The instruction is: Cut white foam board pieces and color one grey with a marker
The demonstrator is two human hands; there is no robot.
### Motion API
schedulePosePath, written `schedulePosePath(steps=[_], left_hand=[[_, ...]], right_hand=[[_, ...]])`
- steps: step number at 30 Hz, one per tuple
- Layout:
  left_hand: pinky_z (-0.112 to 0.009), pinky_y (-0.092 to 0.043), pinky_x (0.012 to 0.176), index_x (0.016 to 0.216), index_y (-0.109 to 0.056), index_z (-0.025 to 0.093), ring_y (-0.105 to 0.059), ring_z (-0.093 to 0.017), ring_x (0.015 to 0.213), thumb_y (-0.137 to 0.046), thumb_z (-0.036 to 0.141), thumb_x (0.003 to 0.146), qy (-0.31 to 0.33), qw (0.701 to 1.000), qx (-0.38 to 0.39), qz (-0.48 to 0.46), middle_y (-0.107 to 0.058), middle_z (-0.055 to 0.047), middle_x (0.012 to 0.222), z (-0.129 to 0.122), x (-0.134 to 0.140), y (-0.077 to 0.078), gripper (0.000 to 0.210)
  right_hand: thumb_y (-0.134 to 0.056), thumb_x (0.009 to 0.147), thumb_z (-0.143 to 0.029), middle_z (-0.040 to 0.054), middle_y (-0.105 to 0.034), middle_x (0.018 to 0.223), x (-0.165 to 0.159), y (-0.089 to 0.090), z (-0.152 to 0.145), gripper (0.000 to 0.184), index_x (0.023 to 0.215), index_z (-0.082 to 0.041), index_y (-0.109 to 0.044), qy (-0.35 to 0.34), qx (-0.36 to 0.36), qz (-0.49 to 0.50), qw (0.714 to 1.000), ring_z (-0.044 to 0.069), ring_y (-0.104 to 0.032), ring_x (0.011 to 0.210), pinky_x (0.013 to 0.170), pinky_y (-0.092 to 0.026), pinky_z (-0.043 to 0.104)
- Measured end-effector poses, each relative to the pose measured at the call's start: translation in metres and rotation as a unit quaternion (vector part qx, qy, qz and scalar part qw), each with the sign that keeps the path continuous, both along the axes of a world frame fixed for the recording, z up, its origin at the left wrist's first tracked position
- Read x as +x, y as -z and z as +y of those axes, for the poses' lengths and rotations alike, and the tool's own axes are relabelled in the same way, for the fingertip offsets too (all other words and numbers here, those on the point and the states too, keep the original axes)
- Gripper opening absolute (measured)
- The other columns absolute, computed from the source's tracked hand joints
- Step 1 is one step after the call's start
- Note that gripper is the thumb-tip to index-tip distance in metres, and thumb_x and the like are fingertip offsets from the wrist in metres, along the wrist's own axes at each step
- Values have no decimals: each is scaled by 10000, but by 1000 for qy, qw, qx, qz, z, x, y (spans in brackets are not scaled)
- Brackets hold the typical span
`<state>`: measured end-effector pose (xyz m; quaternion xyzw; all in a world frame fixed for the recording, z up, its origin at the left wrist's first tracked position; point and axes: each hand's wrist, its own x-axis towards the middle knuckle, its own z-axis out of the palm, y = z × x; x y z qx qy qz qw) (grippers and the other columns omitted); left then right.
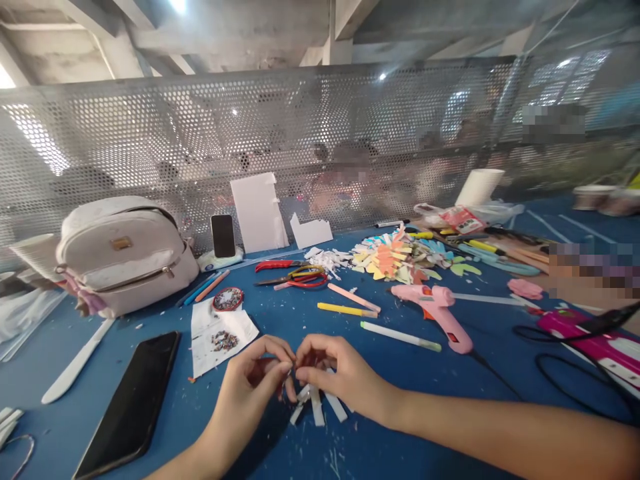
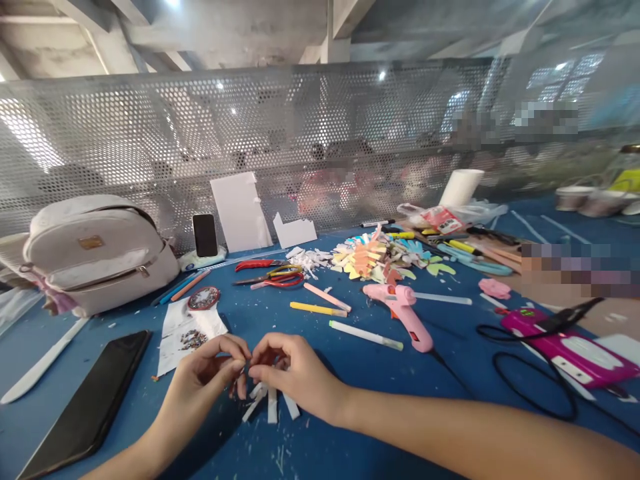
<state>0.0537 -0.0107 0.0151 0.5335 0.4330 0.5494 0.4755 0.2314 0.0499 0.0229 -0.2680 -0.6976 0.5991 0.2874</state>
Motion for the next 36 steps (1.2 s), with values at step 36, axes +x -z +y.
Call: schedulePosePath(steps=[36], left_hand=[[-260, -481, 836, 829, -671, 178, -646, -197, 880, -651, 343, 926, 7, 995, 45, 92, -702, -49, 882, -18, -6, 6, 193]], right_hand=[[-599, 850, -312, 2, -563, 773, 4, -6, -12, 136, 794, -190, -576, -11, 99, 73, 992, 136, -525, 711, 640, -395, 250]])
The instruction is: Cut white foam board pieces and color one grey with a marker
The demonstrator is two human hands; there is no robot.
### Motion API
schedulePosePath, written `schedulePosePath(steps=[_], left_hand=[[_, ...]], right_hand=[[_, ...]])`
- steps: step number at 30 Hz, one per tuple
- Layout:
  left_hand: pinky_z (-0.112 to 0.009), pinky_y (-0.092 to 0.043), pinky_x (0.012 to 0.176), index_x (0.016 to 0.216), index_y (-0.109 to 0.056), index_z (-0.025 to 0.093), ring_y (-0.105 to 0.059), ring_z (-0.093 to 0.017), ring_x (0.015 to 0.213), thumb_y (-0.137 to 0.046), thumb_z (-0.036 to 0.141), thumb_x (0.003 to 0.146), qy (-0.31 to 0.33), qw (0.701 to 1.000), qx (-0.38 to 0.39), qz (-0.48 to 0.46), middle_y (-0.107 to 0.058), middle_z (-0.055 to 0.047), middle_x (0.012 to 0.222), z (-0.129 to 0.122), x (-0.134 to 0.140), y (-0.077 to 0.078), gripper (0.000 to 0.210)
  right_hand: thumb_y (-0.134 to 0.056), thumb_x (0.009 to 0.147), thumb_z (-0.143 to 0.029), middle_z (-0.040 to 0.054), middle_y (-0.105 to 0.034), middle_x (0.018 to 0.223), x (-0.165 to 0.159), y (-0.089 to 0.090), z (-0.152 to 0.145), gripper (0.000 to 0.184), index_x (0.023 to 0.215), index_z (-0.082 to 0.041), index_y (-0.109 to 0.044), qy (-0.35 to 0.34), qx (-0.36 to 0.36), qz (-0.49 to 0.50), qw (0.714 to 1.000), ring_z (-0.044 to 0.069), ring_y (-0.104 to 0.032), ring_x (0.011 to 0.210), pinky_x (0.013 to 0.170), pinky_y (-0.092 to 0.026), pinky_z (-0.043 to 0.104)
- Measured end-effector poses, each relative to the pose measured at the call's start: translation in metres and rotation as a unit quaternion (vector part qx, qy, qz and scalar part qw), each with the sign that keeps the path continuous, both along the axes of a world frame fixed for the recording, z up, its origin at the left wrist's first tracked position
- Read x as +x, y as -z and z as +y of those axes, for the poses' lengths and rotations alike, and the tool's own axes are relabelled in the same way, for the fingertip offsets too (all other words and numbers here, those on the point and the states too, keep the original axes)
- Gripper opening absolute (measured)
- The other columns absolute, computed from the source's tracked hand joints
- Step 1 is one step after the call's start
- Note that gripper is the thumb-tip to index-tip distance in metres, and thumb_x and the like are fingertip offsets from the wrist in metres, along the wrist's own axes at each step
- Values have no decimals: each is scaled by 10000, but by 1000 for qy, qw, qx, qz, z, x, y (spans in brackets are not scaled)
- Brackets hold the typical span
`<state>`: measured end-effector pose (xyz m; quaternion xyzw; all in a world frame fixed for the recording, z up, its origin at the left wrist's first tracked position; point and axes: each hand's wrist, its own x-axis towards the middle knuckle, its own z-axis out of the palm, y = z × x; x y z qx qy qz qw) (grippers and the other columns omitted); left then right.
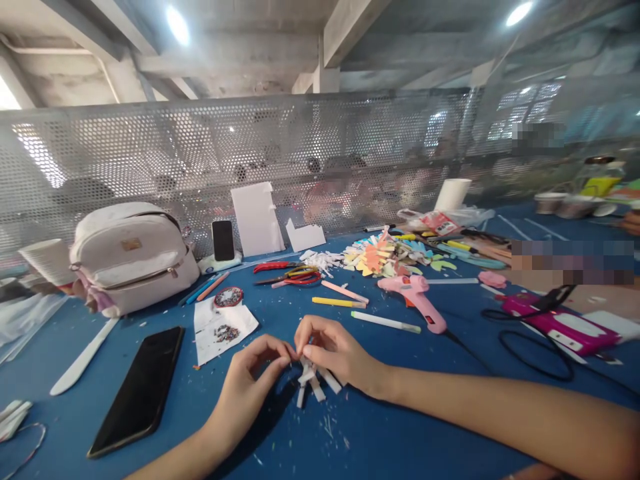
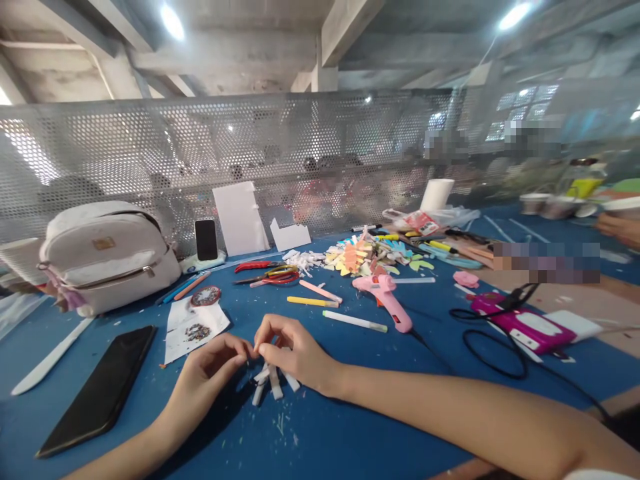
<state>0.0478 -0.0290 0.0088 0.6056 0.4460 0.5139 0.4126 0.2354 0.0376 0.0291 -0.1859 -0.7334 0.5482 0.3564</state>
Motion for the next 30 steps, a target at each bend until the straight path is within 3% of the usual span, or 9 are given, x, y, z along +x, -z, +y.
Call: schedulePosePath(steps=[10, 14, 20, 24, 27, 30], left_hand=[[-243, -473, 778, 811, -685, 180, -630, -189, 812, -666, 372, 918, 36, 998, 27, 46, -700, -40, 819, -4, 3, -4, 221], [-252, -489, 774, 823, -687, 185, -652, -196, 824, -657, 330, 919, 3, 998, 52, 44, -703, -39, 823, 4, 1, -19, 176], [-297, -515, 847, 816, -637, 188, -669, -215, 937, -645, 330, 919, -62, 989, 135, 18, -728, -69, 945, 28, -11, -82, 175], [-258, -506, 810, 786, -688, 153, -668, -174, 816, -755, 297, 827, -69, 981, 179, 13, -717, -46, 812, 44, -16, -119, 164], [-259, -515, 817, 826, -669, 160, -673, -153, 802, -736, 358, 854, -76, 978, 194, -29, -719, -31, 814, 55, -11, -125, 211], [-293, -521, 875, 867, -642, 167, -691, -169, 881, -696, 414, 893, -58, 977, 197, -63, -735, -48, 898, 61, -1, -117, 254]], right_hand=[[-602, 884, -344, -5, -532, 789, -6, -7, 0, 187, 788, -192, -551, -19, 18, 19, 999, 122, -511, 679, 635, -424, 254], [-582, 899, -337, -1, -531, 794, -9, -19, 8, 175, 808, -195, -536, -8, 53, 27, 998, 134, -522, 688, 634, -434, 263], [-556, 899, -266, 10, -562, 869, -9, -75, 31, 97, 837, -194, -578, 9, 173, 19, 985, 144, -524, 771, 703, -428, 280], [-611, 845, -183, -14, -590, 823, -11, -118, 48, 53, 793, -188, -608, -7, 257, -15, 966, 135, -519, 767, 725, -400, 278], [-587, 855, -184, -20, -564, 797, -14, -137, 57, 69, 786, -180, -588, 19, 283, -14, 959, 122, -490, 723, 674, -374, 270], [-594, 836, -174, -25, -548, 784, -16, -144, 61, 63, 775, -174, -580, 44, 298, -9, 954, 110, -459, 687, 654, -360, 267]])
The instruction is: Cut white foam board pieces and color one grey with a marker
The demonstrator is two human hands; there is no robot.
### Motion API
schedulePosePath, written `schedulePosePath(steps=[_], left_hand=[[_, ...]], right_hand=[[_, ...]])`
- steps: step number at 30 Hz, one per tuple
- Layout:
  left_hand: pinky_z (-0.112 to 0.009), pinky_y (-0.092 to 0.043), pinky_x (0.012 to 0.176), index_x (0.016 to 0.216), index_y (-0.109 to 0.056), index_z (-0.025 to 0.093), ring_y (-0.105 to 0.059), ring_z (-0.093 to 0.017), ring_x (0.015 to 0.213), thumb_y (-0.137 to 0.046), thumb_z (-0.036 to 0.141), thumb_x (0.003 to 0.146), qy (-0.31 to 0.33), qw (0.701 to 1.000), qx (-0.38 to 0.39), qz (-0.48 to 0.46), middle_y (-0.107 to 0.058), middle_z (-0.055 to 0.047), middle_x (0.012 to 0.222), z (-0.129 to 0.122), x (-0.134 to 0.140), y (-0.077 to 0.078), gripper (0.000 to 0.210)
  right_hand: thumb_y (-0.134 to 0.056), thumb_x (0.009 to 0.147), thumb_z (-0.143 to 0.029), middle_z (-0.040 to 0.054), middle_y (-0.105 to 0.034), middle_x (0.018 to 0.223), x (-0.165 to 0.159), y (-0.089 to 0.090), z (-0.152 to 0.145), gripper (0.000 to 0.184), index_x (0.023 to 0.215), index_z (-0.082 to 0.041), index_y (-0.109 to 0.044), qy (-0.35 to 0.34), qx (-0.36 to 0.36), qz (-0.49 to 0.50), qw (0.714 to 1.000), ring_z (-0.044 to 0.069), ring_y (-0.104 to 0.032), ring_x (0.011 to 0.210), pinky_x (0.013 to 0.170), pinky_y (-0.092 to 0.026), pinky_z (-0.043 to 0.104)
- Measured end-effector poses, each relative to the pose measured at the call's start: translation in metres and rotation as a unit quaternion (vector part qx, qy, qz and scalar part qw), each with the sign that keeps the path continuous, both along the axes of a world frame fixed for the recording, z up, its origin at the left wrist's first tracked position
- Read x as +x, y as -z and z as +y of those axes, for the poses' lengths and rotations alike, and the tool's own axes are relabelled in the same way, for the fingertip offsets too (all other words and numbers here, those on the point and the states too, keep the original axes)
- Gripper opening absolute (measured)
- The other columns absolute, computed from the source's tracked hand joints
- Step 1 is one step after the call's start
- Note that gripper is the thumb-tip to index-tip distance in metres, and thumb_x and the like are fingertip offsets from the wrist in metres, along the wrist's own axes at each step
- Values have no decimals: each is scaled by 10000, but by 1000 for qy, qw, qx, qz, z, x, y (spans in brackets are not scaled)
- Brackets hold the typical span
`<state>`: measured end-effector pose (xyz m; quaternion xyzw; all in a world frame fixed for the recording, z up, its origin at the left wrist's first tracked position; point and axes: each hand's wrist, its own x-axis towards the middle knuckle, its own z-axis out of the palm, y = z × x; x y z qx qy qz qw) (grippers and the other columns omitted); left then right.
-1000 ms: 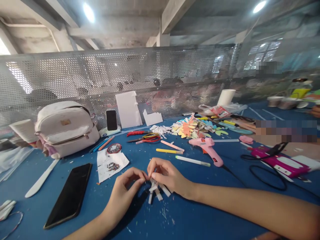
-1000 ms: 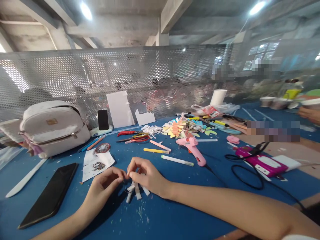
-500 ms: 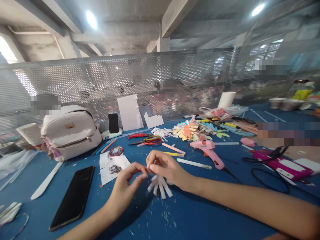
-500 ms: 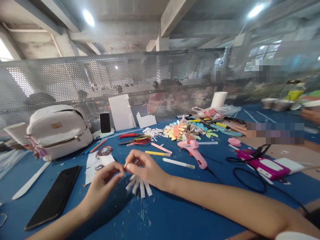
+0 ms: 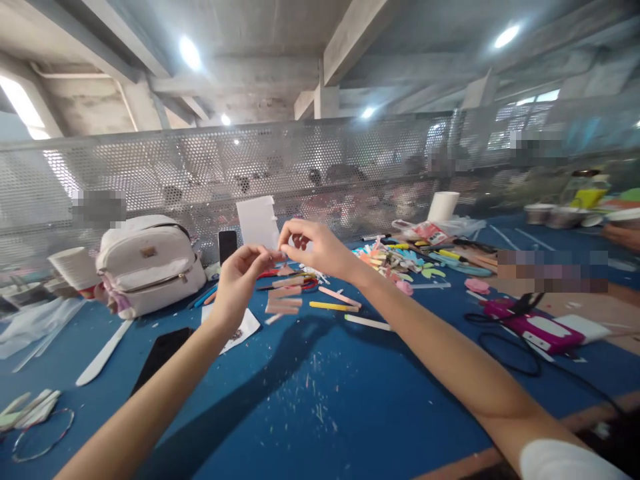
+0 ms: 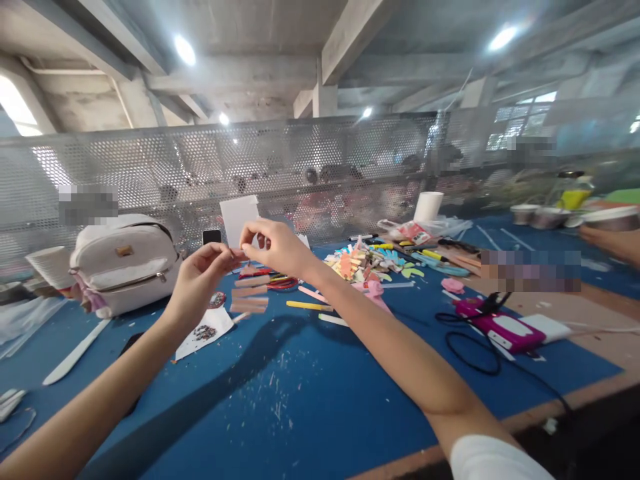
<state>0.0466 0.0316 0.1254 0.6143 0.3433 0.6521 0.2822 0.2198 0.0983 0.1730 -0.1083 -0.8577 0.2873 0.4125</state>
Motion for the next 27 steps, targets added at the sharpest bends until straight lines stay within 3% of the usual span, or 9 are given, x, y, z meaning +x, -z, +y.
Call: schedulePosePath(steps=[4, 9, 17, 27], left_hand=[[-284, -519, 876, 854, -619, 170, -689, -171, 900, -687, 383, 911, 32, 999, 12, -4, -731, -52, 916, 0, 11, 11, 231], [-268, -525, 840, 815, -622, 168, -682, -166, 860, -708, 362, 900, 51, 998, 23, 4, -724, -44, 875, -5, 14, 11, 229], [-233, -526, 779, 858, -619, 182, -693, -136, 776, -717, 334, 899, -16, 998, 40, -43, -715, -6, 808, 2, 0, 16, 185], [-233, -538, 714, 830, -633, 167, -697, -146, 699, -805, 383, 815, 23, 999, 8, -44, -704, -8, 738, 2, -5, 8, 277]], right_hand=[[-567, 875, -227, -22, -565, 742, -1, 1, -1, 84, 812, -172, -566, -5, -12, -1, 1000, 116, -517, 680, 632, -396, 259], [-543, 894, -224, -22, -570, 686, -5, 9, -1, 80, 835, -172, -556, -11, -22, -11, 1000, 112, -513, 621, 599, -405, 259], [-558, 888, -232, -4, -607, 798, -10, 15, 7, 67, 837, -189, -566, 19, -2, 47, 999, 131, -562, 736, 672, -434, 266], [-564, 902, -252, -1, -589, 816, -14, 18, 5, 82, 853, -189, -582, 26, -15, 110, 993, 135, -555, 771, 672, -431, 260]])
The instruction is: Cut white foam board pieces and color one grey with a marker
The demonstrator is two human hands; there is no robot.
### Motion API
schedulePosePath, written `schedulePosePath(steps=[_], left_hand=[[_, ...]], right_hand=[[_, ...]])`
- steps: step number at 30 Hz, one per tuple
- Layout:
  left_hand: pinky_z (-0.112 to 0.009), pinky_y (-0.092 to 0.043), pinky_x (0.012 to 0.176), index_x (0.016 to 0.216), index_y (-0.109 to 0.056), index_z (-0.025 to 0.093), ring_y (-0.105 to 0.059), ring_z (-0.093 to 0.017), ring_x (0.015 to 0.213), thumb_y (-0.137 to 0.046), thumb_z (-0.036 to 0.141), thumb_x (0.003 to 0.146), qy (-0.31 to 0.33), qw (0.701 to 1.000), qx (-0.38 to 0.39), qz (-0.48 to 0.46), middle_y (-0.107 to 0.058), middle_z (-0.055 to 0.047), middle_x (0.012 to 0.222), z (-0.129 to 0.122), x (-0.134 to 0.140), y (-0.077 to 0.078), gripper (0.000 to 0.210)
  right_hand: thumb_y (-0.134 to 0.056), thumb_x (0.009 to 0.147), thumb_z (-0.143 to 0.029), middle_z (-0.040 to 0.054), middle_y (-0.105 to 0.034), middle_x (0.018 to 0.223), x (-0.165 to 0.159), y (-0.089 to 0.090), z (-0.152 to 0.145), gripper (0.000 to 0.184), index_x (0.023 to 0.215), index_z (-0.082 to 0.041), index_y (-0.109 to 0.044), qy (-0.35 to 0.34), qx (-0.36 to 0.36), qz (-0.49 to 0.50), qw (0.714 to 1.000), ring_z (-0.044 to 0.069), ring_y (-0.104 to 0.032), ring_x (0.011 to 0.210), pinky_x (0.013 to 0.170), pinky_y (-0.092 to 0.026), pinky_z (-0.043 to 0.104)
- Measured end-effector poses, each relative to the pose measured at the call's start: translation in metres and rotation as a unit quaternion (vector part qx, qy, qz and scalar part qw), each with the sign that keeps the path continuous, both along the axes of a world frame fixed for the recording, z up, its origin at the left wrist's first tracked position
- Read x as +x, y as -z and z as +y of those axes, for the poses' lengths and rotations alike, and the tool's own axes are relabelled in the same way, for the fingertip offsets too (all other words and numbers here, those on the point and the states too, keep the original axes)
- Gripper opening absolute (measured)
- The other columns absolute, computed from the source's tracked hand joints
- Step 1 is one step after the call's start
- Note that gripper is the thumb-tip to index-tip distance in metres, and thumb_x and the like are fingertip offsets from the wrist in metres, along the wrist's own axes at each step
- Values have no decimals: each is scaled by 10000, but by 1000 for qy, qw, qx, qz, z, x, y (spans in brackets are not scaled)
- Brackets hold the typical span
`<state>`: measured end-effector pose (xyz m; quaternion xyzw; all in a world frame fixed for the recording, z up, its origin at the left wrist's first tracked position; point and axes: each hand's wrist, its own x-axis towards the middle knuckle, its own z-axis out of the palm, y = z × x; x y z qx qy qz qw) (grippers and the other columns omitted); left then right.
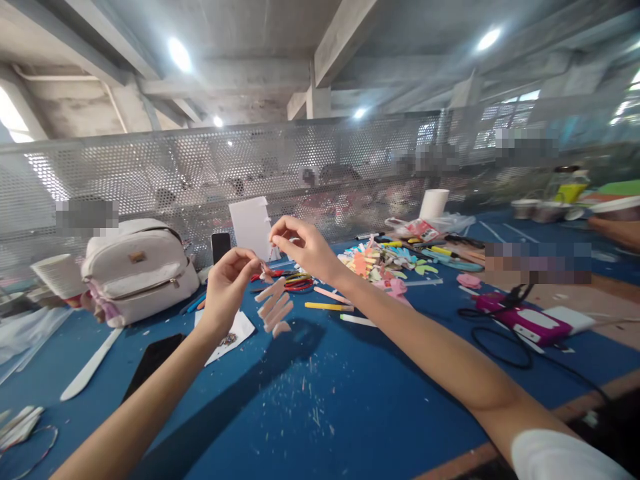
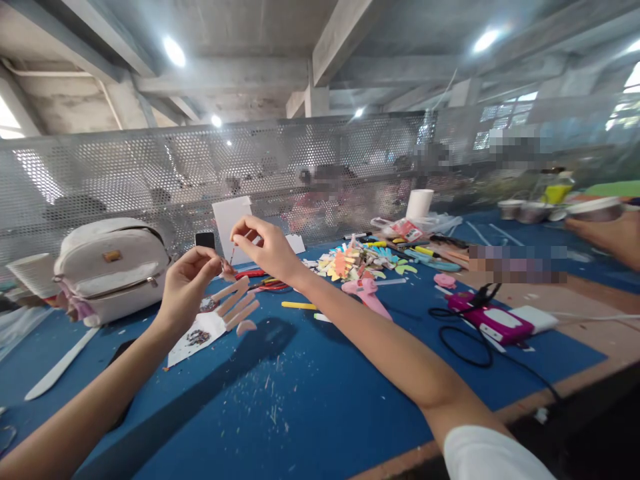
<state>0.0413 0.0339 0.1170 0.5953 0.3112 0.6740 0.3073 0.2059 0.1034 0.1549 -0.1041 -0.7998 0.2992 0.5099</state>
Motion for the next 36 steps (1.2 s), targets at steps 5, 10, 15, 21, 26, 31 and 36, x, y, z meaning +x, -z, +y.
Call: schedulePosePath(steps=[5, 10, 15, 21, 26, 31, 36], left_hand=[[-188, -509, 550, 829, -576, 188, -681, -138, 648, -812, 441, 788, 59, 996, -62, -35, -630, 33, 685, -4, 1, -8, 349], [-152, -487, 505, 818, -540, 196, -675, -120, 647, -838, 452, 752, 97, 988, -98, -71, -579, 60, 671, -5, 5, -8, 398], [-157, -493, 528, 823, -571, 184, -666, -107, 607, -856, 460, 732, 109, 987, -87, -74, -636, 41, 691, -1, 3, -7, 407], [-208, -534, 862, 846, -625, 182, -712, -135, 909, -833, 384, 795, 53, 996, -32, -63, -749, -17, 895, -2, -13, -17, 294], [-207, -539, 826, 824, -652, 172, -695, -122, 813, -840, 367, 789, 33, 999, -23, -35, -747, -15, 843, -9, -20, -27, 274], [-187, -538, 735, 825, -670, 154, -659, -105, 721, -858, 375, 754, 38, 997, -63, -24, -711, -9, 768, -11, -18, -28, 299], [-169, -532, 709, 812, -681, 140, -639, -90, 691, -874, 376, 716, 30, 995, -90, -31, -687, -4, 746, -9, -15, -25, 320]], right_hand=[[-559, 910, -267, 3, -605, 791, -1, -4, -8, 93, 863, -187, -560, -56, -19, 16, 998, 124, -562, 715, 674, -466, 267], [-570, 909, -257, 3, -610, 796, 0, -9, -19, 80, 871, -189, -554, -85, -35, 27, 995, 114, -558, 703, 672, -474, 262], [-575, 901, -261, 4, -620, 806, 1, -11, -21, 86, 869, -183, -561, -89, -50, 26, 994, 105, -554, 683, 666, -480, 259], [-611, 882, -261, 17, -652, 806, 3, -12, -21, 102, 850, -164, -606, -73, -62, 8, 995, 114, -581, 699, 700, -487, 276], [-653, 853, -287, 16, -675, 805, 3, -10, -17, 125, 830, -165, -638, -58, -73, -9, 996, 127, -612, 736, 726, -495, 283], [-681, 822, -297, 21, -697, 814, -1, -6, -14, 138, 835, -164, -647, -60, -90, -28, 994, 141, -646, 768, 767, -511, 295], [-716, 798, -260, 10, -697, 805, -1, -5, -16, 111, 828, -169, -660, -52, -103, -42, 992, 139, -650, 771, 791, -522, 302]])
